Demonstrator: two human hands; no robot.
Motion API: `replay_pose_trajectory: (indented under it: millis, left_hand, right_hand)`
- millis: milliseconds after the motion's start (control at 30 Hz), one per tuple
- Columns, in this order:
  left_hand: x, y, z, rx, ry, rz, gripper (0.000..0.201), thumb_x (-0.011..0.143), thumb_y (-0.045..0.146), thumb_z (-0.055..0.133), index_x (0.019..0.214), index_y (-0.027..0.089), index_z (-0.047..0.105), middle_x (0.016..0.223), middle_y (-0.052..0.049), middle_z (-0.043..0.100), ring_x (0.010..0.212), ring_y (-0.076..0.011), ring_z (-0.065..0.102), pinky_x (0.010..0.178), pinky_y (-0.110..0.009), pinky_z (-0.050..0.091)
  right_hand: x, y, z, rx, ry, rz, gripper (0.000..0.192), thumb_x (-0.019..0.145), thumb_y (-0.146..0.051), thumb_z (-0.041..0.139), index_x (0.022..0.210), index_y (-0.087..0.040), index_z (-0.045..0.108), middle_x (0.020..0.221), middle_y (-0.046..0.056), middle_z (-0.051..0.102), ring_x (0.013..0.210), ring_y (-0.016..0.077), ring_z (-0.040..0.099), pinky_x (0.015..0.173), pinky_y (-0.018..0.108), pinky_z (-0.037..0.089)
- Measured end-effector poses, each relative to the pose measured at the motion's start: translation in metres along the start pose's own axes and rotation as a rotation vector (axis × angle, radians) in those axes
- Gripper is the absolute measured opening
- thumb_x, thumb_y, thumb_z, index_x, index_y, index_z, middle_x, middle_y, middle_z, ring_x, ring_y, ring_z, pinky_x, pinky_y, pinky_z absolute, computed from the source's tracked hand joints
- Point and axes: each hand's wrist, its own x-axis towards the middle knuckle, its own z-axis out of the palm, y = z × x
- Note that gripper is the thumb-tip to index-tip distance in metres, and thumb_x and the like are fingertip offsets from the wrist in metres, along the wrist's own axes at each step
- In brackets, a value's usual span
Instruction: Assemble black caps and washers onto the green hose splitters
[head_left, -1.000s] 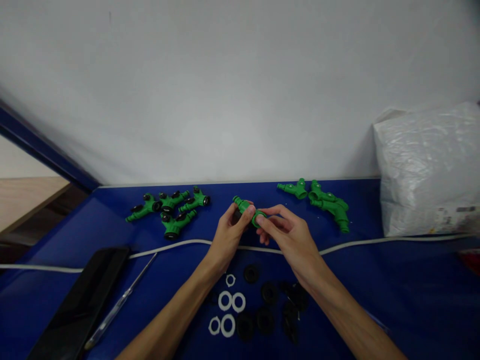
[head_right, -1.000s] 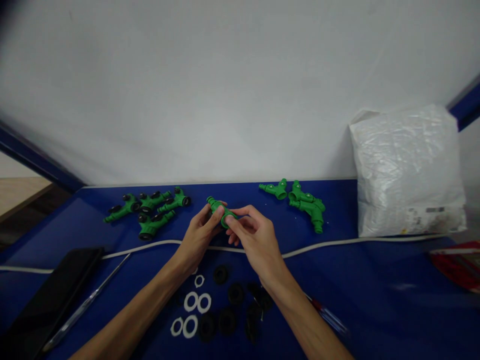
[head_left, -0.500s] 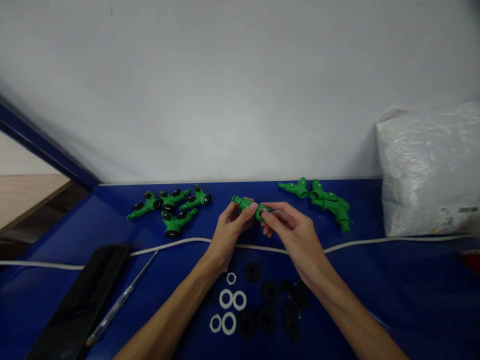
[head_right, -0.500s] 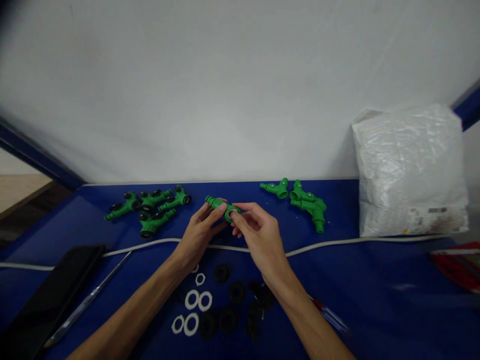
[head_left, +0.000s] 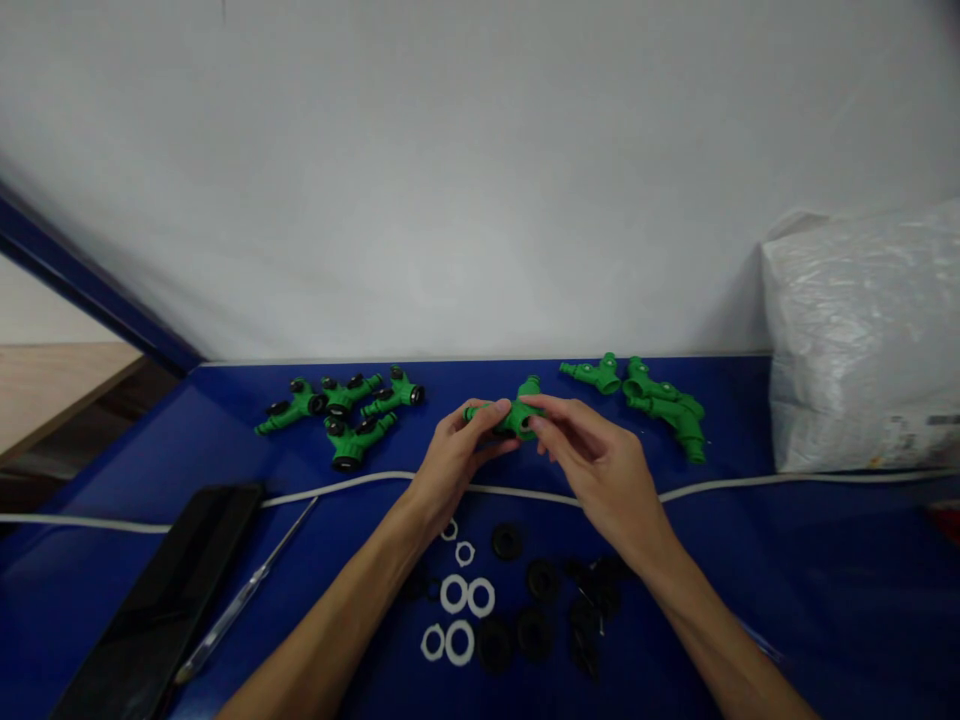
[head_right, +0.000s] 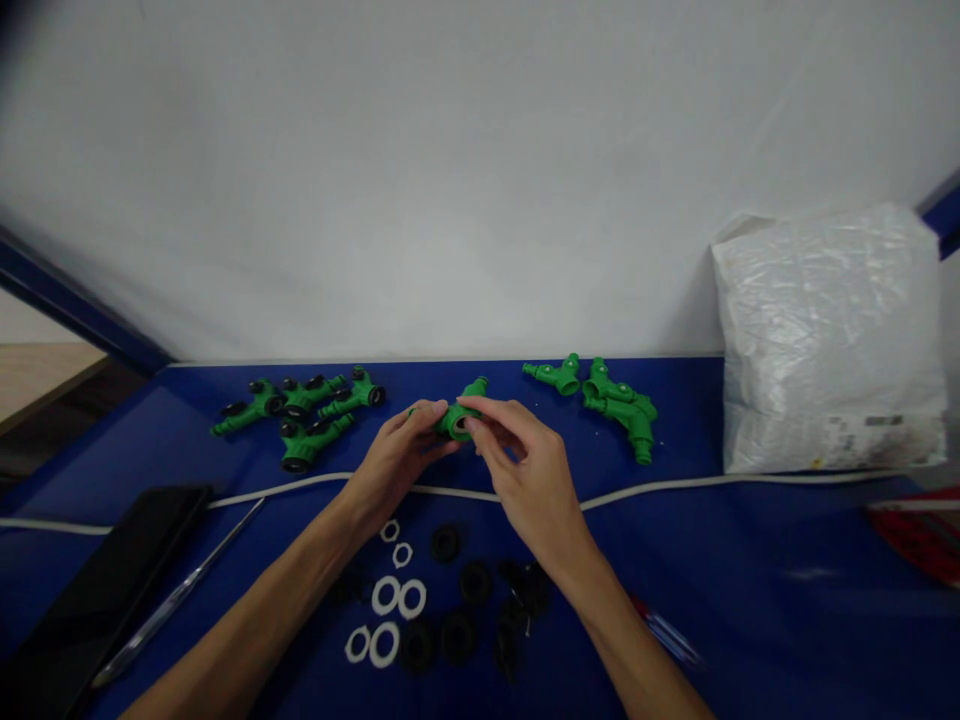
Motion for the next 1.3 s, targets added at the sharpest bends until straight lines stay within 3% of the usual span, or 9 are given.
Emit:
replay_pose_trajectory:
  millis: [133,233,500,800,1300]
  left_hand:
    - [-0.002,0.002,0.002,-0.1,-0.03,-0.044,0.025,0.073,0.03,0.084,0.091,0.017,0.073,0.093,-0.003,0.071,0.088,-0.0156,0.067,0.086,-0.029,0.056]
    - [-0.004,0.005,0.003,-0.098,-0.075,-0.081,0.038,0.075,0.027,0.08,0.11,0.017,0.073,0.105,-0.006,0.073,0.094,-0.0191,0.067,0.09,-0.034,0.055]
    - [0.0,-0.001,-0.001,-0.004,-0.138,-0.033,0.048,0.082,0.043,0.077,0.121,0.017,0.073,0.1,-0.008,0.074,0.085,-0.0183,0.066,0.084,-0.031,0.052]
    - [0.0,-0.002,-0.004,0.125,-0.107,-0.032,0.052,0.083,0.051,0.075,0.125,0.021,0.073,0.103,-0.008,0.074,0.081,-0.0154,0.062,0.07,-0.025,0.05]
    - [0.001,-0.006,-0.003,0.145,-0.107,0.0,0.052,0.084,0.052,0.073,0.127,0.022,0.072,0.11,-0.008,0.074,0.089,-0.0184,0.064,0.078,-0.028,0.051]
  right_hand:
    - [0.002,0.001,0.001,0.152,-0.028,0.121,0.032,0.091,-0.036,0.069,0.12,-0.025,0.071,0.072,-0.003,0.066,0.063,0.0129,0.062,0.063,0.028,0.051]
    - [0.002,0.002,0.001,0.213,-0.044,0.162,0.033,0.09,-0.038,0.071,0.12,-0.024,0.07,0.069,-0.003,0.066,0.061,0.0133,0.063,0.06,0.028,0.05]
    - [0.001,0.0,0.005,0.24,-0.074,0.204,0.03,0.08,-0.036,0.081,0.105,-0.024,0.071,0.069,-0.006,0.063,0.062,0.0115,0.062,0.059,0.025,0.049]
    - [0.0,0.002,0.005,0.243,-0.086,0.226,0.029,0.075,-0.033,0.084,0.093,-0.023,0.063,0.067,-0.006,0.063,0.06,0.0123,0.062,0.058,0.026,0.049]
    - [-0.002,0.003,0.008,0.253,-0.091,0.236,0.029,0.08,-0.037,0.08,0.094,-0.023,0.06,0.066,-0.006,0.064,0.057,0.0126,0.061,0.057,0.028,0.047]
